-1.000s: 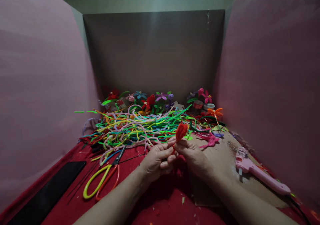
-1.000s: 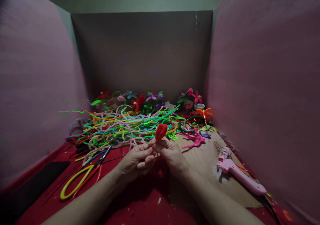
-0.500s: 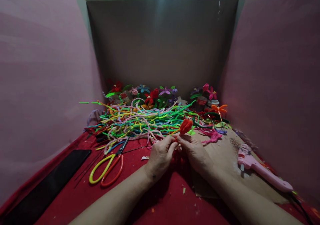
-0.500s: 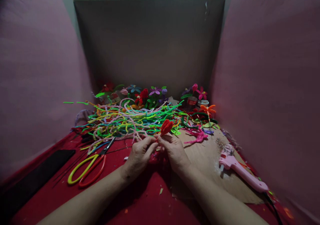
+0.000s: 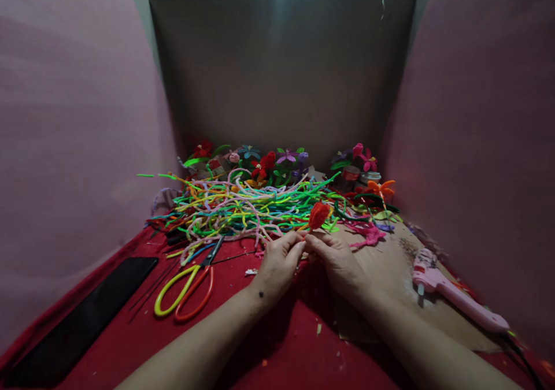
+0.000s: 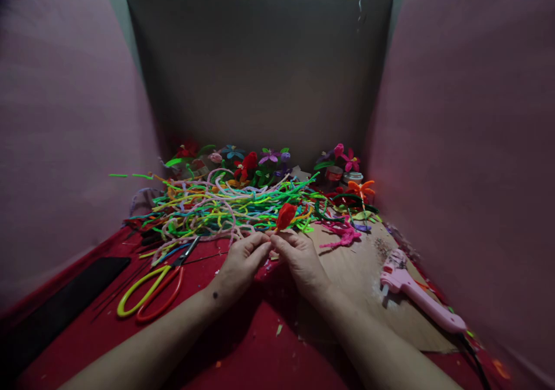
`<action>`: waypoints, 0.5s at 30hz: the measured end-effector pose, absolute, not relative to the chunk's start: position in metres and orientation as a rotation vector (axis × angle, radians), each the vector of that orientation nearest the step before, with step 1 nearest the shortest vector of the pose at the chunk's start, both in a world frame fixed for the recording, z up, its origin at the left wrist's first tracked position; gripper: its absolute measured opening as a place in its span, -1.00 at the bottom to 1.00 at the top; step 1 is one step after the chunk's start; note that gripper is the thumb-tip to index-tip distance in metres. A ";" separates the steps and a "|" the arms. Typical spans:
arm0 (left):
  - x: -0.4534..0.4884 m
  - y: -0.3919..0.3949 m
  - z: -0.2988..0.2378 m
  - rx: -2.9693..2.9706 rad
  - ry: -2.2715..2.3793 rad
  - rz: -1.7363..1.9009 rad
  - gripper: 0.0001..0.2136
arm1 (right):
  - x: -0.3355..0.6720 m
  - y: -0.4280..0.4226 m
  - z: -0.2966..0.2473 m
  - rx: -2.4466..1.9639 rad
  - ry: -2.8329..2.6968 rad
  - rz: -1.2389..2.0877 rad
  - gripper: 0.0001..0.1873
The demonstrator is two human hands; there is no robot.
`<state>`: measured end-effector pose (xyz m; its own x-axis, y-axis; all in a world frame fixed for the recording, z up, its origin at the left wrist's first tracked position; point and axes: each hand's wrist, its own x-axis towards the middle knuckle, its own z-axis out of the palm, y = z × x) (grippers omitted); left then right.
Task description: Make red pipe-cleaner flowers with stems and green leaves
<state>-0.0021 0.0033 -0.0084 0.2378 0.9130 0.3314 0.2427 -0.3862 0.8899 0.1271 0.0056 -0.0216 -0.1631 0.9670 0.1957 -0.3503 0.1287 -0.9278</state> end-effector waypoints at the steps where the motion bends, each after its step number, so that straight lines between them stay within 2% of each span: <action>1: -0.002 0.004 -0.006 1.691 1.031 1.161 -0.83 | 0.128 0.006 -0.022 -0.745 -1.188 1.352 -0.79; 6: 0.000 0.005 0.001 1.330 0.925 1.079 -0.79 | 0.132 0.007 -0.021 -0.788 -1.245 1.300 -0.81; 15: 0.001 0.001 0.002 1.126 0.859 1.020 -0.73 | 0.130 0.003 -0.009 -0.784 -1.124 1.393 -0.89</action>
